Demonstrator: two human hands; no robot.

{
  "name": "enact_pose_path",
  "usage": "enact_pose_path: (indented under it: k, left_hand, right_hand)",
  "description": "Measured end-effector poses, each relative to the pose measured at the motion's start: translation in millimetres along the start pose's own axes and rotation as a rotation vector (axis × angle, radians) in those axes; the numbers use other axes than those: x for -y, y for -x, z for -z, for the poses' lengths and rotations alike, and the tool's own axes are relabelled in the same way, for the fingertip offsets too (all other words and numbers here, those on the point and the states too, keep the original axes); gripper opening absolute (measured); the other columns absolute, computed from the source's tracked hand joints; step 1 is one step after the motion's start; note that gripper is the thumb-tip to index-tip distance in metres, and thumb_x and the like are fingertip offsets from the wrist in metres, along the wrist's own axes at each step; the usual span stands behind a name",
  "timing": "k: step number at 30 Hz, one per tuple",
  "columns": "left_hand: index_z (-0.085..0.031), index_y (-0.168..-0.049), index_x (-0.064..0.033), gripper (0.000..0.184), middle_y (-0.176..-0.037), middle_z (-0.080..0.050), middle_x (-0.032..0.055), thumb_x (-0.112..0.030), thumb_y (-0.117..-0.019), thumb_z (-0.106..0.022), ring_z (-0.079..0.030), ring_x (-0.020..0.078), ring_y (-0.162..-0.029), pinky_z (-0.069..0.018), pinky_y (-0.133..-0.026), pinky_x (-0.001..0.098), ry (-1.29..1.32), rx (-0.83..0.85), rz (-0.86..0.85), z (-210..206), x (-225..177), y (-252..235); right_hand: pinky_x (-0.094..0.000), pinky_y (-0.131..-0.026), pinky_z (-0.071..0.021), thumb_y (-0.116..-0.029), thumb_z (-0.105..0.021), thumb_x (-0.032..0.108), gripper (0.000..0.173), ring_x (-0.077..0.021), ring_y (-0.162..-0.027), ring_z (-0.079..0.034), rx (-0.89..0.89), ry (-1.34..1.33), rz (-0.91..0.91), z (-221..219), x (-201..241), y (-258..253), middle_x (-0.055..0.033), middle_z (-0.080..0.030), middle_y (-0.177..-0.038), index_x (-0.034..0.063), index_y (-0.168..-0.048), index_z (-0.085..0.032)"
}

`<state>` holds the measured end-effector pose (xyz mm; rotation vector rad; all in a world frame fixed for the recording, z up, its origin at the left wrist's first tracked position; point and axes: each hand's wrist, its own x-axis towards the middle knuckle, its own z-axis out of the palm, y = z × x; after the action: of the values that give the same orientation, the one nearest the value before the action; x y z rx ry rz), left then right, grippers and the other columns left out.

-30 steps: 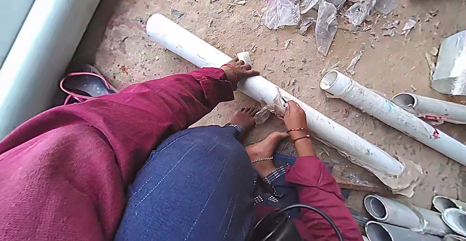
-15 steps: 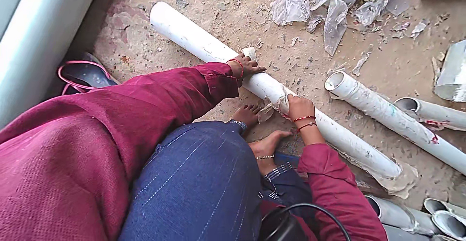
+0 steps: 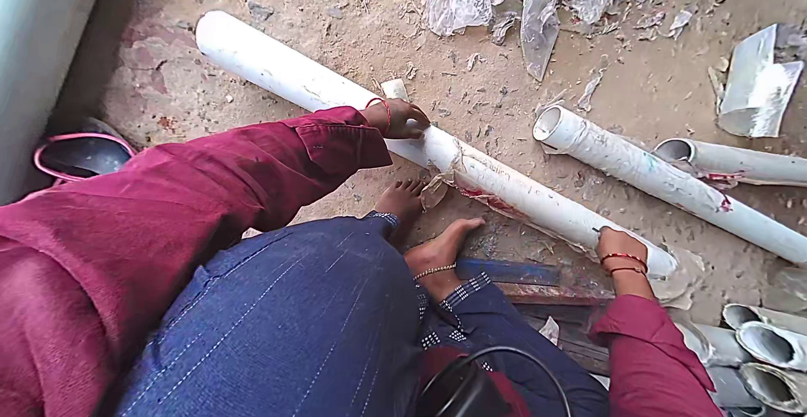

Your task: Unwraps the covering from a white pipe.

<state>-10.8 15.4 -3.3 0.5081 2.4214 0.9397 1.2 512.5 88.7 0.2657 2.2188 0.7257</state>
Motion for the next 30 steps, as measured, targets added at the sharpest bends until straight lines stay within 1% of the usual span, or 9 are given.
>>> enact_pose_path:
  k: [1,3,7,10,13,16,20,26,30]
  left_hand:
    - [-0.074,-0.117,0.0008,0.026,-0.122,-0.072,0.0225,-0.016,-0.1012,-0.063,-0.068,0.0431,-0.115,-0.0468,-0.102,0.0627,0.037,-0.068,-0.046,-5,-11,-5]
    - [-0.075,-0.107,0.0041,0.023,-0.112,-0.073,0.0250,-0.014,-0.1005,-0.063,-0.069,0.0450,-0.108,-0.0482,-0.095,0.0645,0.007,-0.031,-0.032,-11,-43,-18]
    - [-0.065,-0.118,0.0078,0.032,-0.129,-0.060,0.0260,-0.020,-0.1045,-0.061,-0.056,0.0453,-0.127,-0.0461,-0.100,0.0621,-0.150,0.179,0.218,-21,-105,-39]
    - [-0.070,-0.102,0.0014,0.033,-0.107,-0.071,0.0232,-0.030,-0.1019,-0.060,-0.068,0.0425,-0.107,-0.0542,-0.084,0.0651,-0.104,0.154,0.377,-72,-98,-39]
    - [-0.070,-0.097,0.0038,0.045,-0.103,-0.071,0.0250,-0.037,-0.1057,-0.054,-0.069,0.0428,-0.104,-0.0538,-0.086,0.0644,-0.021,0.267,0.462,-88,-94,-30]
    - [-0.070,-0.102,0.0062,0.052,-0.104,-0.070,0.0261,-0.041,-0.1081,-0.050,-0.069,0.0417,-0.104,-0.0531,-0.091,0.0614,0.095,0.251,0.483,-87,-91,-30]
    - [-0.069,-0.110,0.0075,0.035,-0.105,-0.071,0.0263,-0.024,-0.1082,-0.053,-0.069,0.0410,-0.104,-0.0506,-0.095,0.0577,0.201,0.139,0.306,-91,-89,-26]
    - [-0.067,-0.091,0.0057,0.022,-0.081,-0.066,0.0216,-0.014,-0.0997,-0.062,-0.066,0.0374,-0.080,-0.0503,-0.075,0.0562,0.181,0.097,0.030,-82,-77,-25]
    - [-0.067,-0.106,0.0077,0.026,-0.097,-0.070,0.0276,-0.015,-0.1040,-0.055,-0.069,0.0453,-0.098,-0.0510,-0.086,0.0633,0.097,0.224,0.062,-92,-79,-6]
  right_hand:
    - [-0.0640,-0.098,-0.0480,-0.1084,-0.045,0.012,0.033,-0.0488,-0.121,-0.063,-0.050,-0.120,-0.042,-8,-7,2,-0.0322,-0.066,-0.126,-0.0050,-0.133,-0.060]
    - [-0.0647,-0.101,-0.0453,-0.1119,-0.038,0.016,0.037,-0.0492,-0.123,-0.062,-0.210,-0.408,-0.072,-23,-1,11,-0.0325,-0.065,-0.128,-0.0040,-0.135,-0.060]
    - [-0.0530,-0.103,-0.0472,-0.1082,-0.041,0.007,0.035,-0.0421,-0.117,-0.067,-0.615,-0.921,0.009,-63,58,19,-0.0304,-0.067,-0.126,-0.0109,-0.125,-0.066]
    - [-0.0424,-0.099,-0.0506,-0.1073,-0.040,0.005,0.038,-0.0326,-0.110,-0.070,-0.650,-1.100,-0.096,-74,93,23,-0.0252,-0.066,-0.134,-0.0079,-0.136,-0.061]
    - [-0.0440,-0.107,-0.0472,-0.1066,-0.040,0.004,0.039,-0.0384,-0.123,-0.066,-0.640,-1.013,-0.104,-68,96,29,-0.0267,-0.064,-0.138,-0.0085,-0.139,-0.058]
    - [-0.0473,-0.105,-0.0486,-0.1062,-0.040,0.004,0.039,-0.0426,-0.121,-0.067,-0.687,-0.953,-0.071,-68,91,27,-0.0290,-0.067,-0.131,-0.0102,-0.136,-0.060]
    - [-0.0486,-0.104,-0.0488,-0.1060,-0.040,0.004,0.039,-0.0435,-0.121,-0.066,-0.693,-0.939,-0.074,-69,96,27,-0.0293,-0.065,-0.134,-0.0102,-0.135,-0.061]
    - [-0.0540,-0.096,-0.0509,-0.1081,-0.039,0.009,0.038,-0.0443,-0.111,-0.070,-0.570,-0.846,-0.096,-56,98,35,-0.0293,-0.070,-0.123,-0.0058,-0.134,-0.063]
    - [-0.0570,-0.094,-0.0510,-0.1104,-0.036,0.014,0.039,-0.0437,-0.112,-0.070,-0.429,-0.673,-0.059,-37,107,55,-0.0271,-0.070,-0.123,0.0000,-0.137,-0.062]
